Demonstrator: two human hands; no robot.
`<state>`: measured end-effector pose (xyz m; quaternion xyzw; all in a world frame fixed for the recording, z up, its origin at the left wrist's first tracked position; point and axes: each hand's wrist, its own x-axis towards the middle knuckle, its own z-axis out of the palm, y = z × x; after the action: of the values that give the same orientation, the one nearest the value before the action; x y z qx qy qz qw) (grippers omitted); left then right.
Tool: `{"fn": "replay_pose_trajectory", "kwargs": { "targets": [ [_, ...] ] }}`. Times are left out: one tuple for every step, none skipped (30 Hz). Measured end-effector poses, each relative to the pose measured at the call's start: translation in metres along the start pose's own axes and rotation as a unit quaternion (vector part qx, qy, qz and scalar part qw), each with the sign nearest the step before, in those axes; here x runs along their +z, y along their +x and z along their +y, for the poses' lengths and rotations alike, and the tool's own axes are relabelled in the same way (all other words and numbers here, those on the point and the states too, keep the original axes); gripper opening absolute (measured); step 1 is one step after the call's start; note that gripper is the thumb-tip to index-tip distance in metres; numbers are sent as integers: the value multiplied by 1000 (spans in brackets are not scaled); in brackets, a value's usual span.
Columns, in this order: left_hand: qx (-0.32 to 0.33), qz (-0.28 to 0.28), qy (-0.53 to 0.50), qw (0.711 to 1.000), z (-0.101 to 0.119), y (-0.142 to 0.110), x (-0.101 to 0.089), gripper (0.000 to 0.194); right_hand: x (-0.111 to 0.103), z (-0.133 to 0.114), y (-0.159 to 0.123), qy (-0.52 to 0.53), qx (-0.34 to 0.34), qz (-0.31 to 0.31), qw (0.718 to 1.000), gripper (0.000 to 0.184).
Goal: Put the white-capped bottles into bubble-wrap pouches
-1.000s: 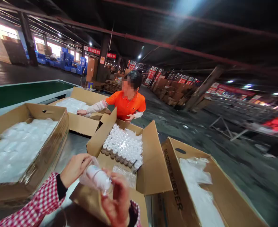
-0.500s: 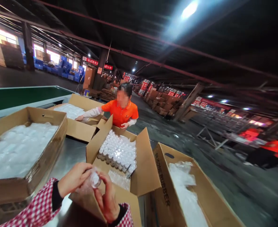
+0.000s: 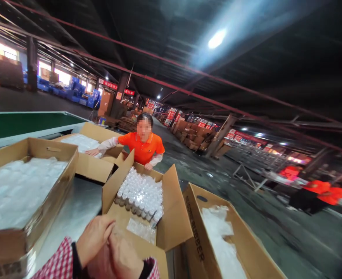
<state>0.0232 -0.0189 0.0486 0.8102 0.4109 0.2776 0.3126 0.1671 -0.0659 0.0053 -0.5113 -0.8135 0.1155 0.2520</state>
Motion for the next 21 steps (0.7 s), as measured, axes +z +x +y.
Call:
{"fn": "replay_pose_trajectory", "kwargs": {
  "targets": [
    [0, -4, -20, 1000, 1, 2, -5, 34, -8, -2, -3, 84, -5, 4, 996, 38],
    [-2, -7, -37, 999, 2, 3, -12, 36, -17, -1, -6, 163, 10, 22, 986, 37],
    [-5, -9, -56, 998, 3, 5, -20, 37, -26, 2, -10, 230, 38, 62, 970, 37],
    [-9, -12, -79, 997, 4, 7, -28, 37, -33, 8, -16, 283, 65, 121, 949, 38],
    [-14, -15, -105, 994, 5, 9, -36, 38, -37, 15, -21, 321, 84, 177, 927, 42],
    [-20, -18, -135, 990, 6, 11, -43, 38, -39, 22, -27, 349, 88, 213, 908, 53],
    [-28, -23, -166, 985, 7, 14, -50, 39, -36, 28, -33, 371, 81, 217, 899, 70],
    [-36, -28, -200, 979, 9, 16, -55, 41, -30, 32, -38, 392, 74, 188, 897, 89],
    [-44, -31, -234, 971, 12, 18, -58, 43, -22, 34, -40, 407, 74, 141, 899, 104],
    [-50, -32, -268, 962, 15, 20, -61, 45, -11, 33, -41, 413, 82, 95, 902, 113],
    [-55, -32, -299, 952, 18, 21, -62, 46, 1, 30, -39, 417, 95, 63, 902, 117],
    [-58, -32, -328, 942, 22, 22, -63, 46, 12, 25, -34, 427, 110, 53, 896, 114],
    [-60, -31, -354, 933, 25, 23, -63, 46, 23, 21, -27, 444, 124, 64, 885, 106],
    [-62, -31, -376, 924, 28, 22, -64, 46, 30, 17, -19, 468, 137, 88, 868, 95],
    [-63, -33, -394, 916, 31, 21, -66, 46, 35, 13, -11, 496, 151, 112, 848, 83],
    [-63, -35, -409, 910, 33, 19, -68, 47, 38, 11, -3, 524, 167, 133, 825, 71],
    [-61, -38, -418, 906, 33, 16, -72, 47, 37, 10, 3, 549, 183, 152, 802, 63],
    [-56, -32, -416, 907, 32, 12, -76, 50, 34, 10, 8, 569, 197, 169, 780, 58],
    [-48, -17, -396, 917, 30, 9, -81, 56, 30, 9, 11, 586, 208, 183, 762, 55],
    [-41, 4, -360, 932, 25, 5, -86, 66, 24, 9, 12, 599, 216, 197, 746, 52],
    [-42, 19, -315, 948, 20, 2, -91, 78, 18, 7, 11, 608, 222, 207, 734, 50]
  ]
}}
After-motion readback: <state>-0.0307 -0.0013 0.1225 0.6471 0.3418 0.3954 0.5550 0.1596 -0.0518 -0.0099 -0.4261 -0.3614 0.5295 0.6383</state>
